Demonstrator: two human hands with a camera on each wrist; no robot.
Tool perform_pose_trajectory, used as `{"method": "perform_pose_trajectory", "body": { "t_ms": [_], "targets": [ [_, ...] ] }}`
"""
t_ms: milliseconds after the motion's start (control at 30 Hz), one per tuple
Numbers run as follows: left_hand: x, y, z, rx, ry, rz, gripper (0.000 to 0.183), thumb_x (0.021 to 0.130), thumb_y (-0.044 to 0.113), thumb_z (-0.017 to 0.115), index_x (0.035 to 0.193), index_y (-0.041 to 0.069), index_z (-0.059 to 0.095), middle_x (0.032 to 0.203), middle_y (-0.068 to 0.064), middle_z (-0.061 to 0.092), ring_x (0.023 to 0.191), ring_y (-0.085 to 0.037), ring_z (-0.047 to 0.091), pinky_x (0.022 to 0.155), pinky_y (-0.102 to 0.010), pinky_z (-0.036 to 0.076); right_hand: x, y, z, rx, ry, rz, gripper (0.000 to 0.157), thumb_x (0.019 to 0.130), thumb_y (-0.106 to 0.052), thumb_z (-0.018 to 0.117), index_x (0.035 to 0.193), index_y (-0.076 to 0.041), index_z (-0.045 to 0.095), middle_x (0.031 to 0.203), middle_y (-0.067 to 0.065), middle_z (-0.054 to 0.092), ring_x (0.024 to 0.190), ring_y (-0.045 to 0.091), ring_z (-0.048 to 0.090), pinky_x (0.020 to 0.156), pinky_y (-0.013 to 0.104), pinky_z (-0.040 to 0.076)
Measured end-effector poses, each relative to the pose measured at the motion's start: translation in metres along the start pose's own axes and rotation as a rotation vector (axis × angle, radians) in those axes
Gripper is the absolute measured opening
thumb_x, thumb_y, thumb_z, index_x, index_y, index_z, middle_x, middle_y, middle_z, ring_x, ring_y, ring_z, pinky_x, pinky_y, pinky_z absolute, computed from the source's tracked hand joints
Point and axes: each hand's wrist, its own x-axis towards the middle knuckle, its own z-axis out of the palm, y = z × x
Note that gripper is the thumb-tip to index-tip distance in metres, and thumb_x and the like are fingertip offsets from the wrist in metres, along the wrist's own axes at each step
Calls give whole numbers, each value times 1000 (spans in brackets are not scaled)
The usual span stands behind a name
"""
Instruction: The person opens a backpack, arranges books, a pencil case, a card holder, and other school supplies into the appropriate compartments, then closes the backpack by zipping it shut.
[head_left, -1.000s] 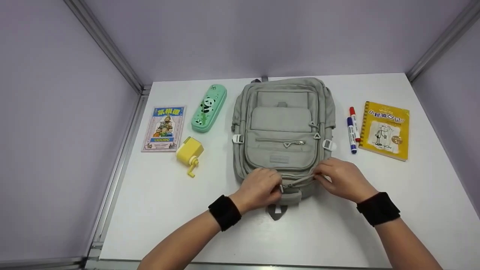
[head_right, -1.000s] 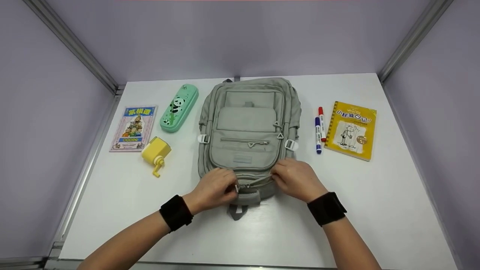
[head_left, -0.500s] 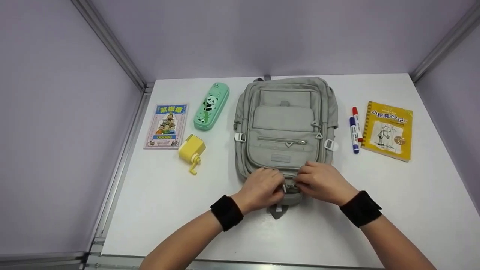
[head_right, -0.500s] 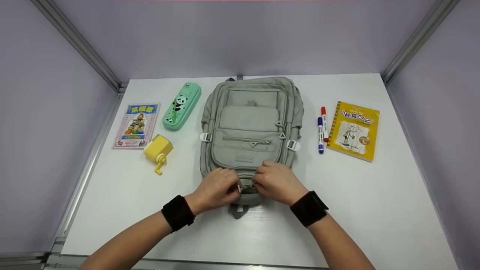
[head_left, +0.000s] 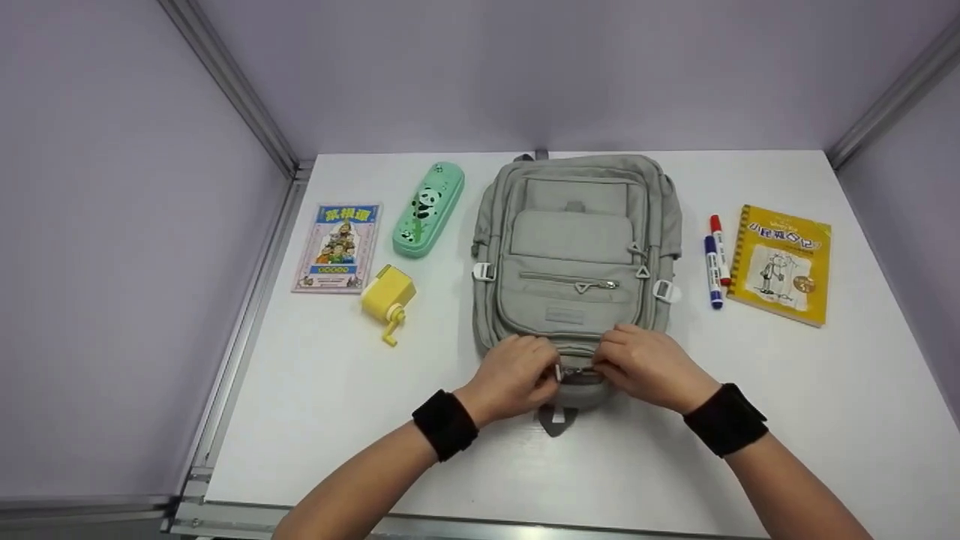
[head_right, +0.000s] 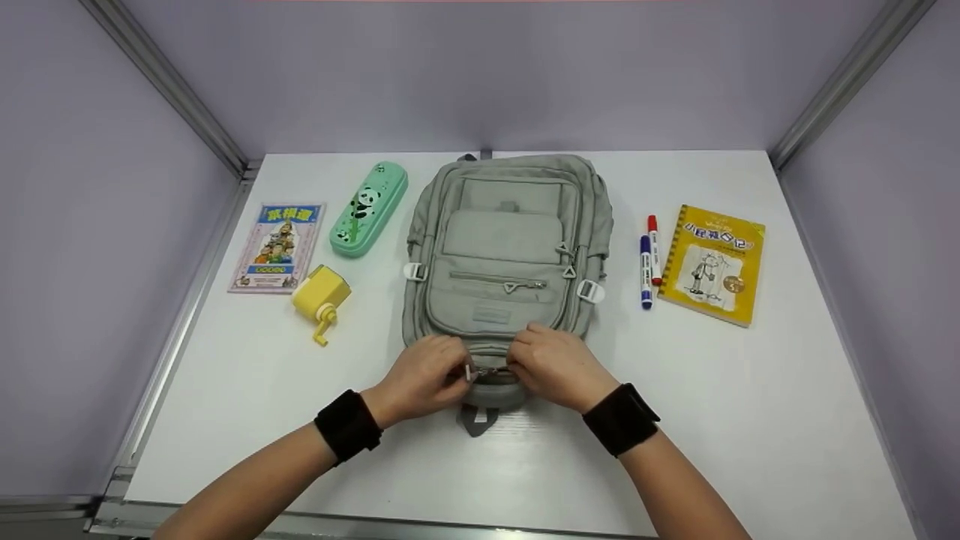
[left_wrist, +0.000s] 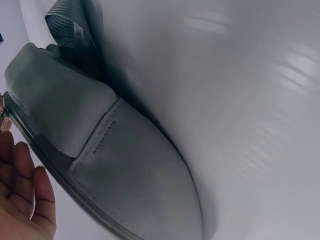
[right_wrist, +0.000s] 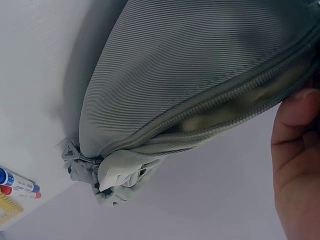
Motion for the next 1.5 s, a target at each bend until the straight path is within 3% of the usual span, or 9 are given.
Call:
{"method": "perform_pose_trajectory", "body": {
  "t_ms": [233, 467, 667, 1067, 1367, 1500],
  "targets": [
    [-9, -10, -6, 9, 22, -26, 11, 84, 14, 68, 88, 17, 58, 87, 8, 59, 78, -12, 57, 73, -32, 47, 3, -2, 0, -5, -1, 18, 7, 87, -13, 77, 89, -16, 71, 84, -7, 61, 77, 14, 57, 65, 35, 51],
    [-9, -11, -8, 23, 17, -32, 13, 84, 16, 68, 88, 18, 56, 86, 8, 57, 77, -11, 55, 70, -32, 46, 15, -10, 10, -43, -15, 2, 19, 86, -36, 81, 89, -18, 75, 82, -7, 61, 73, 14, 54, 60, 34, 48],
    [-12, -13, -7, 13, 29, -22, 14, 85, 15, 68, 85, 18, 54, 84, 9, 56, 77, -11, 56, 70, -32, 46, 25, -16, 12, -33, -42, 0, 15, 87, -27, 81, 79, -20, 71, 77, -9, 54, 70, 14, 49, 58, 33, 45],
    [-27, -28, -14, 12, 0, -77, 13, 84, 16, 69, 89, 17, 57, 87, 7, 60, 80, -14, 58, 72, -34, 47, 25, -18, 8, -33, -57, 9, 14, 87, -25, 81, 81, -22, 69, 80, -11, 54, 73, 12, 49, 58, 32, 46],
    [-41, -47, -16, 38, 60, -84, 16, 84, 16, 70, 88, 18, 55, 86, 7, 58, 79, -14, 56, 68, -33, 45, 25, -17, 9, -44, -50, 7, 13, 87, -24, 80, 81, -22, 69, 80, -10, 55, 73, 12, 49, 57, 33, 46],
    [-46, -51, -17, 42, 50, -100, 15, 85, 16, 69, 89, 18, 54, 87, 7, 58, 79, -13, 55, 68, -33, 43, 26, -17, 8, -36, -43, -1, 13, 87, -22, 80, 81, -22, 69, 80, -10, 55, 73, 12, 50, 57, 33, 47]
  ]
}}
